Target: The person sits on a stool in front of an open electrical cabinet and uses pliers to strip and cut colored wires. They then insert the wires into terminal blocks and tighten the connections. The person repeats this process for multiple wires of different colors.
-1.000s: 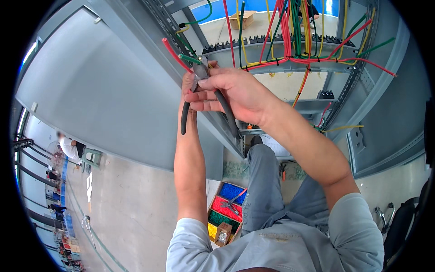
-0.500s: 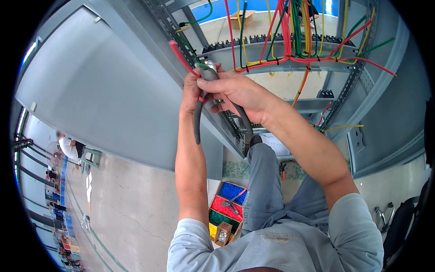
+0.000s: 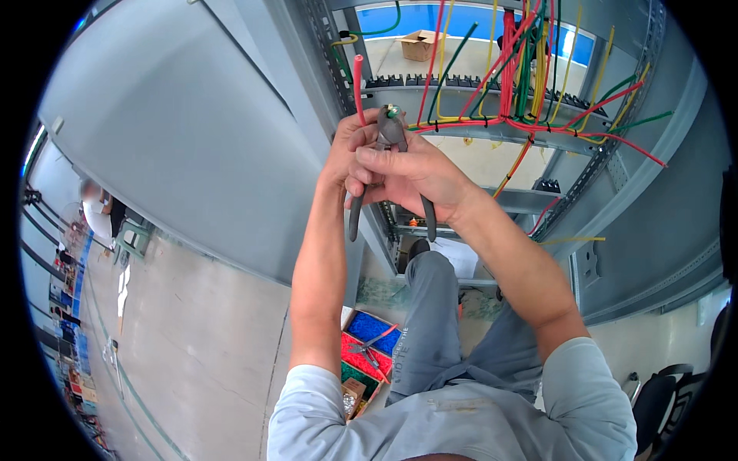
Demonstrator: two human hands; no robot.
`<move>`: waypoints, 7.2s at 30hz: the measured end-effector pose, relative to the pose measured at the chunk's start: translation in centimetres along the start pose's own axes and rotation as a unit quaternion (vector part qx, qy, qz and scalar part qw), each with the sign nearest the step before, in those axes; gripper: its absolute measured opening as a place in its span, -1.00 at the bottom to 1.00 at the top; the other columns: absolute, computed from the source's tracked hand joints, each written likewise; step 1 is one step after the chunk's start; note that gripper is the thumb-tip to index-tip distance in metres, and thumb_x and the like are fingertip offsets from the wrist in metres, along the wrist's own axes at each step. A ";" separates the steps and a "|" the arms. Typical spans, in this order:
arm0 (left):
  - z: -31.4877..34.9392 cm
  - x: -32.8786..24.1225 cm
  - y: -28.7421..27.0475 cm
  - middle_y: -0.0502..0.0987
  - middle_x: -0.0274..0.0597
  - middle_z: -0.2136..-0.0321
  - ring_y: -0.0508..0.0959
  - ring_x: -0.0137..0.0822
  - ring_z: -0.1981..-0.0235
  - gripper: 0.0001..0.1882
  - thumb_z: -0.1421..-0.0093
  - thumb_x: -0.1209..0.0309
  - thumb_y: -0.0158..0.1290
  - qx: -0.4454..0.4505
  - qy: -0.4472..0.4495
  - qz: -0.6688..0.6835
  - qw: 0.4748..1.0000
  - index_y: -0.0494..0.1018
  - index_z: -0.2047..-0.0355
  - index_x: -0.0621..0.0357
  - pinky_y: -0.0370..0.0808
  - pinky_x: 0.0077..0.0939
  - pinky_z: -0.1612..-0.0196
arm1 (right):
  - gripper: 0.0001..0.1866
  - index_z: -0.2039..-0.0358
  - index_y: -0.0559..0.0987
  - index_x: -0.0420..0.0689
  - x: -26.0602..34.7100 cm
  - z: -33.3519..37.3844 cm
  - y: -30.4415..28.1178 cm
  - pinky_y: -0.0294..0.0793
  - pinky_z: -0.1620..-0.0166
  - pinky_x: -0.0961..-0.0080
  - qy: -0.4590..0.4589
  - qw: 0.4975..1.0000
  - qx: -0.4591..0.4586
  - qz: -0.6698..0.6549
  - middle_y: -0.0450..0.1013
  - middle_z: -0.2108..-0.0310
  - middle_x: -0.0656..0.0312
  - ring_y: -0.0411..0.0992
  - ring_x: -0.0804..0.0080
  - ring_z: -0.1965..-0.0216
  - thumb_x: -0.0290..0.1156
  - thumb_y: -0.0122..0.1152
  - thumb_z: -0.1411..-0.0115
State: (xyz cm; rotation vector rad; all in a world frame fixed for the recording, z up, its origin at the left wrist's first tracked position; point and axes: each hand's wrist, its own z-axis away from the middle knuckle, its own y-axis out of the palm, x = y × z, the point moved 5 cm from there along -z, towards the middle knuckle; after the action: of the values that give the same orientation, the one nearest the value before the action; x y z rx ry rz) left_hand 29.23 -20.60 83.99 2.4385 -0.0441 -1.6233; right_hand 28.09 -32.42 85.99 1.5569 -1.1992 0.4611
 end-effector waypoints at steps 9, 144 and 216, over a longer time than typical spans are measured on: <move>-1.1 0.5 -0.6 0.65 -0.22 0.17 0.63 -0.46 0.21 -0.69 -0.34 0.43 0.02 0.043 0.058 0.027 0.997 0.54 -0.05 0.25 0.57 -0.59 0.15 | -0.64 -0.10 0.43 -0.14 -1.0 -1.9 0.7 0.49 0.04 0.19 -0.087 0.990 -0.052 -0.098 0.42 0.36 0.26 0.50 0.30 0.21 -0.24 0.19 -0.41; -4.9 -0.2 -0.4 0.47 -0.34 0.37 0.38 -0.47 0.31 -0.65 -0.49 0.26 0.02 -0.018 0.266 0.020 0.963 0.49 -0.08 0.30 0.35 -0.54 0.17 | -0.65 0.03 0.51 -0.14 13.9 -4.9 -3.2 0.52 0.04 0.00 -0.137 0.284 -0.033 0.948 0.53 0.13 0.04 0.53 -0.04 0.04 -0.42 0.31 -0.17; -6.2 -1.2 4.2 0.61 -0.13 0.06 0.59 -0.42 0.06 -0.43 -0.27 0.33 0.30 -0.145 0.181 -0.187 0.955 0.41 -0.19 0.38 0.50 -0.55 -0.04 | -0.50 -0.25 0.38 -0.31 -8.2 51.3 -11.1 0.56 0.18 0.30 0.001 0.873 -0.487 0.027 0.50 0.31 0.08 0.55 0.21 0.28 -0.57 0.10 -0.29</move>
State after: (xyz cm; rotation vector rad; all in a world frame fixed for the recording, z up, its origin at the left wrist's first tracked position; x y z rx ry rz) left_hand 34.83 -23.54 88.21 2.5630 0.6991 -1.1619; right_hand 19.69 -75.21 55.62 0.6426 -1.1891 -0.1310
